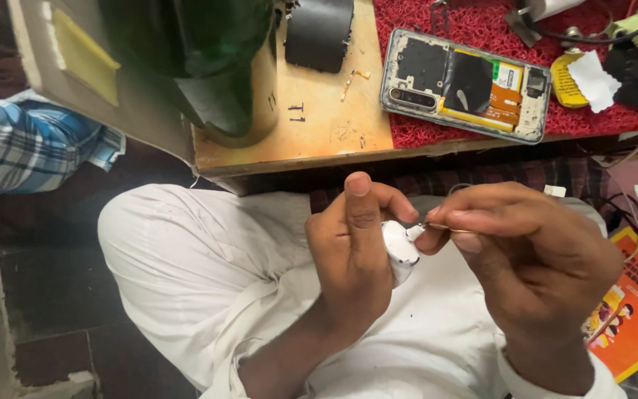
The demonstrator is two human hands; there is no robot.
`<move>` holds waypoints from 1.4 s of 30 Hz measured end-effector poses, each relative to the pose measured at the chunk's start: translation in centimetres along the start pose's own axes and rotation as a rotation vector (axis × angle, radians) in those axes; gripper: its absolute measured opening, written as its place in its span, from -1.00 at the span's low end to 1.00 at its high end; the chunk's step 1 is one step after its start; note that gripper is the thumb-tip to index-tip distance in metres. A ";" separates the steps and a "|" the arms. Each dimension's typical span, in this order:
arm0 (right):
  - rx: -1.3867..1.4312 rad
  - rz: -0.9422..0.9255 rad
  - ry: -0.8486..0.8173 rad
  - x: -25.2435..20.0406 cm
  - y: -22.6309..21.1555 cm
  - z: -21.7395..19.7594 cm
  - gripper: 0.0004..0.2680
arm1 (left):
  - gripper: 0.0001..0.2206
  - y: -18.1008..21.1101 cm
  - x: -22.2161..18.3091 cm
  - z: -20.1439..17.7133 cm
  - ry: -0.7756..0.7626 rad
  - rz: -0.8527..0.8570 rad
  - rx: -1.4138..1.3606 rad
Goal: The person applies adhesive to the edges of a disassembled smartphone chassis, then attaches the back cover and presses it into place. The person briefly turns on the phone to check the display and then wipes the back cover with a cloth.
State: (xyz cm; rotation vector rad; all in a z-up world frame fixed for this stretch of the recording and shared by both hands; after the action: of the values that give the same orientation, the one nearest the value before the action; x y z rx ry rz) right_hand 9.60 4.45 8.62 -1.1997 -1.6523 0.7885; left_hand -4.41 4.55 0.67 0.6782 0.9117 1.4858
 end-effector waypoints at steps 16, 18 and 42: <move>-0.125 -0.188 0.165 -1.2 1.1 0.7 -0.89 | -0.45 -0.6 -0.1 0.2 0.023 -0.023 0.037; -0.223 -0.260 0.194 -1.2 0.7 0.9 -0.89 | -0.46 -0.8 -0.4 0.3 0.023 -0.052 0.024; -0.113 -0.103 0.344 -4.9 3.0 1.7 -0.88 | -0.63 0.0 -1.4 2.0 -0.170 0.806 0.400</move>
State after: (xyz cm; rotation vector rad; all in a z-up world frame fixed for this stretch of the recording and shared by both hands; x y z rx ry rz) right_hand 9.59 0.82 3.88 -1.2392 -1.4733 0.4013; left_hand -2.54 3.50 1.90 1.5751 0.8475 1.9095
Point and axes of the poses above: each hand's wrist, its own x-axis towards the middle knuckle, its own z-axis out of the palm, y = z × x, the point moved 6 cm from there along x, towards the middle knuckle, and after that the axes turned 8 degrees about -x, right-handed, at the moved point
